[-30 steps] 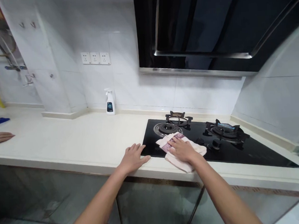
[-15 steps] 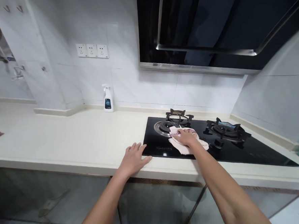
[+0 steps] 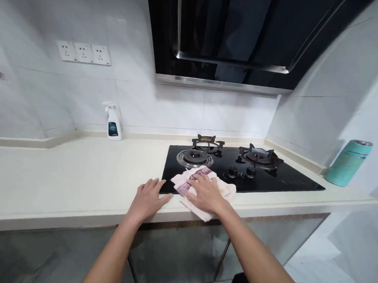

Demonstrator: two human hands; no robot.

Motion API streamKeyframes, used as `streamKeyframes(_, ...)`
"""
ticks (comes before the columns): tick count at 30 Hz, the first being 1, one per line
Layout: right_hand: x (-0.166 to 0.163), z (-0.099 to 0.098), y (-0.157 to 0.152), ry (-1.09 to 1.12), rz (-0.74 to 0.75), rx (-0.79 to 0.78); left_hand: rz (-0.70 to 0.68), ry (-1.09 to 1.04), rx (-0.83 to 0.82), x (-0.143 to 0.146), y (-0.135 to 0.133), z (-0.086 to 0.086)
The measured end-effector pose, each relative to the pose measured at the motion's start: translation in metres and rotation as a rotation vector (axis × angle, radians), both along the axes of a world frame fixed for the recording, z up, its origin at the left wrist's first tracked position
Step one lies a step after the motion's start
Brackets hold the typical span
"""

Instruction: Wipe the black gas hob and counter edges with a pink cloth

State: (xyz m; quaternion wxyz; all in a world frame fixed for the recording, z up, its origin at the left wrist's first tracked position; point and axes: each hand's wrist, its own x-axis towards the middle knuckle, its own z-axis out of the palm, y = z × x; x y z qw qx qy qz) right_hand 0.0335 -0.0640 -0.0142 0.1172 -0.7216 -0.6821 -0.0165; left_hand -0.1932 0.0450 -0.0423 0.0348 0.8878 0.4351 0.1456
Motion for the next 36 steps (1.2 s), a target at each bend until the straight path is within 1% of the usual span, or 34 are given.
streamKeyframes(2, 0.008, -0.003, -0.011, 0.010, 0.065, 0.028, -0.003, 0.014, -0.007, 0.000, -0.001, 0.002)
streamKeyframes(3, 0.017, -0.004, -0.016, 0.015, 0.064, 0.034, -0.003, 0.019, -0.015, -0.001, -0.001, 0.003)
streamKeyframes(7, 0.069, -0.015, -0.039, 0.005, -0.093, 0.071, 0.007, 0.018, -0.031, -0.002, -0.005, 0.006)
streamKeyframes(10, 0.101, -0.024, -0.054, -0.037, -0.130, 0.108, 0.003, 0.007, -0.027, -0.002, -0.006, 0.007)
streamKeyframes(12, 0.113, -0.027, -0.062, -0.071, -0.122, 0.127, -0.007, -0.003, -0.017, -0.002, -0.007, 0.006)
streamKeyframes(15, 0.118, -0.030, -0.070, -0.102, -0.096, 0.159, -0.010, -0.012, -0.013, -0.001, -0.007, 0.006)
streamKeyframes(17, 0.111, -0.030, -0.076, -0.108, -0.099, 0.191, -0.008, -0.008, -0.023, -0.001, -0.008, 0.007)
streamKeyframes(19, 0.097, -0.030, -0.081, -0.119, -0.177, 0.246, -0.011, -0.001, -0.031, 0.000, -0.010, 0.009)
streamKeyframes(22, 0.059, -0.031, -0.081, -0.153, -0.325, 0.343, -0.014, 0.000, -0.031, 0.002, -0.012, 0.011)
streamKeyframes(24, 0.028, -0.033, -0.076, -0.164, -0.349, 0.400, -0.010, -0.011, -0.017, 0.002, -0.012, 0.011)
streamKeyframes(28, -0.028, -0.044, -0.060, -0.103, -0.275, 0.522, -0.008, -0.030, 0.015, 0.002, -0.008, 0.006)
streamKeyframes(31, -0.052, -0.057, -0.052, -0.023, -0.181, 0.628, -0.017, -0.032, 0.039, 0.000, -0.002, 0.001)
streamKeyframes(33, -0.055, -0.064, -0.052, 0.018, -0.102, 0.677, -0.019, -0.038, 0.045, -0.001, 0.001, -0.002)
streamKeyframes(36, -0.037, -0.068, -0.060, 0.018, -0.013, 0.691, -0.012, -0.045, 0.027, -0.002, 0.004, -0.003)
